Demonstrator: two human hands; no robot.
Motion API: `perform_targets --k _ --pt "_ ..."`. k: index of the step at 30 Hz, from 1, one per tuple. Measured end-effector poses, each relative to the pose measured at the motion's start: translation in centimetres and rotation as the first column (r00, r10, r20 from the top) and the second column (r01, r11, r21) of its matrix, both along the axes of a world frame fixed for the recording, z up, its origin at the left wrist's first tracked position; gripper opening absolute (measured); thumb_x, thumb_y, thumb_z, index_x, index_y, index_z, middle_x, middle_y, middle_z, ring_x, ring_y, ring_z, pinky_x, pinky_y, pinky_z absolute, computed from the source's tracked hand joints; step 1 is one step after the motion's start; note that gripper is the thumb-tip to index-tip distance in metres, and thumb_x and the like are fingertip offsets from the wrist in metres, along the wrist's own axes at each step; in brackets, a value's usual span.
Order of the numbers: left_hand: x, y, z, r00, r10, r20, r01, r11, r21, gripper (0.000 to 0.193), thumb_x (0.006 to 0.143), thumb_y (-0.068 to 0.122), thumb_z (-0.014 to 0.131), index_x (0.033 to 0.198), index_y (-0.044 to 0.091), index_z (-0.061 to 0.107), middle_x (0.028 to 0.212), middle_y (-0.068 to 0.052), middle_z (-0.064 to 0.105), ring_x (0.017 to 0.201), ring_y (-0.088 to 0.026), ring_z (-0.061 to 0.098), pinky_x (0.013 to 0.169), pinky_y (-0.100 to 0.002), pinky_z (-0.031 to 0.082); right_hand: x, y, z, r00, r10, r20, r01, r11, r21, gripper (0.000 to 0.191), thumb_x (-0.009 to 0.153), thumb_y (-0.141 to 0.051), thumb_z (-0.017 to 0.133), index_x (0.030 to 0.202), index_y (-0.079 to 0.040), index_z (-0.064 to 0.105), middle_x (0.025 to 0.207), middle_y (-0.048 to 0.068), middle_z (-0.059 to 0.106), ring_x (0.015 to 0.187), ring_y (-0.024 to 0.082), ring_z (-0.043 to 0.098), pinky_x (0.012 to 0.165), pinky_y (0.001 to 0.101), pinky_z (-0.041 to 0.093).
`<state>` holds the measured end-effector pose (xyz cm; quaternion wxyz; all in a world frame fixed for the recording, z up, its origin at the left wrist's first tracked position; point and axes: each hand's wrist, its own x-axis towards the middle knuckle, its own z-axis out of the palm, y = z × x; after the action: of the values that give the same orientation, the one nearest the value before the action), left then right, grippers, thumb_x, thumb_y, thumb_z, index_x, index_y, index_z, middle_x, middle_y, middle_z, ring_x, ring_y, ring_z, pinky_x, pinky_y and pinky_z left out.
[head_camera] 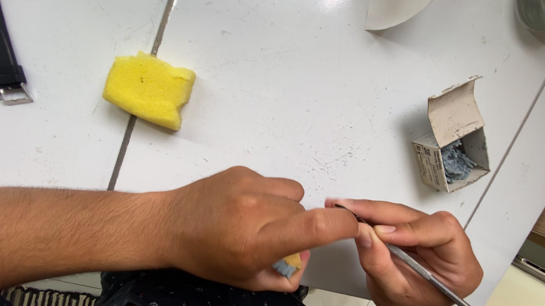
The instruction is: The person holds a yellow dental model in one hand and uses a metal wax carving instrument to shape and smooth gray wax on the model's teeth, rotating the model to reach different surfaces and occasionally wiping the tool tip on a sponge.
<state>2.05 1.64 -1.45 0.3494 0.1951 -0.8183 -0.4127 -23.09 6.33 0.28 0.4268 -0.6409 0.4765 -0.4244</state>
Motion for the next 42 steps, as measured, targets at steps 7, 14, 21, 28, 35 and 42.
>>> perform_targets --k 7,14,21,28,35,42 --pt "0.4 -0.4 -0.4 1.000 -0.024 -0.018 0.025 0.999 0.021 0.054 0.093 0.015 0.079 0.137 0.010 0.049 0.072 0.004 0.063 0.070 -0.013 0.065 0.054 -0.028 0.052 0.0 -0.4 -0.1 0.999 -0.043 -0.028 0.043 0.999 -0.025 0.020 0.094 0.005 0.073 0.105 -0.001 0.058 0.096 0.018 0.073 0.090 0.023 0.078 0.083 0.0366 0.070" --pt "-0.3 -0.6 -0.8 0.989 0.131 0.068 -0.124 0.988 -0.094 0.021 0.097 0.014 0.080 0.106 0.010 0.061 0.073 0.001 0.062 0.067 -0.013 0.060 0.049 -0.027 0.049 0.5 -1.1 0.2 0.999 0.008 -0.031 -0.012 0.991 -0.133 0.022 0.092 0.007 0.075 0.106 -0.001 0.060 0.098 0.016 0.072 0.088 0.023 0.079 0.078 0.0345 0.071" --pt "-1.4 -0.1 2.1 0.969 0.209 0.132 -0.203 0.977 -0.060 0.031 0.088 0.015 0.084 0.109 0.003 0.064 0.085 -0.006 0.064 0.079 -0.019 0.060 0.063 -0.032 0.051 0.2 -0.7 2.4 0.988 0.056 -0.144 -0.087 0.972 -0.218 0.027 0.088 0.011 0.078 0.106 0.001 0.060 0.100 0.017 0.072 0.099 0.030 0.079 0.090 0.0393 0.071" --pt "-2.1 0.5 2.7 0.957 0.230 0.178 -0.211 0.970 -0.120 0.044 0.079 0.009 0.084 0.117 -0.002 0.066 0.086 -0.006 0.063 0.081 -0.019 0.061 0.063 -0.031 0.054 0.7 0.1 3.6 0.963 0.107 -0.247 -0.173 0.948 -0.265 0.028 0.086 0.009 0.080 0.101 -0.001 0.058 0.100 0.018 0.074 0.108 0.033 0.077 0.093 0.0365 0.070" --pt "-2.5 0.6 2.4 0.946 0.261 0.191 -0.224 0.955 -0.196 0.048 0.077 0.009 0.086 0.120 -0.005 0.069 0.083 -0.005 0.062 0.077 -0.017 0.059 0.054 -0.029 0.051 1.1 0.2 3.9 0.947 0.057 -0.317 -0.154 0.945 -0.290 0.029 0.085 0.007 0.082 0.097 -0.002 0.058 0.100 0.019 0.075 0.107 0.029 0.078 0.093 0.0340 0.069" --pt "-2.4 0.6 2.0 0.942 0.275 0.194 -0.229 0.946 -0.229 0.042 0.082 0.008 0.084 0.119 -0.006 0.070 0.080 -0.005 0.060 0.075 -0.016 0.057 0.051 -0.028 0.048 1.3 -0.1 3.7 0.939 0.076 -0.335 -0.177 0.943 -0.283 0.027 0.085 0.007 0.082 0.096 -0.002 0.059 0.099 0.018 0.076 0.106 0.029 0.078 0.092 0.0337 0.069"
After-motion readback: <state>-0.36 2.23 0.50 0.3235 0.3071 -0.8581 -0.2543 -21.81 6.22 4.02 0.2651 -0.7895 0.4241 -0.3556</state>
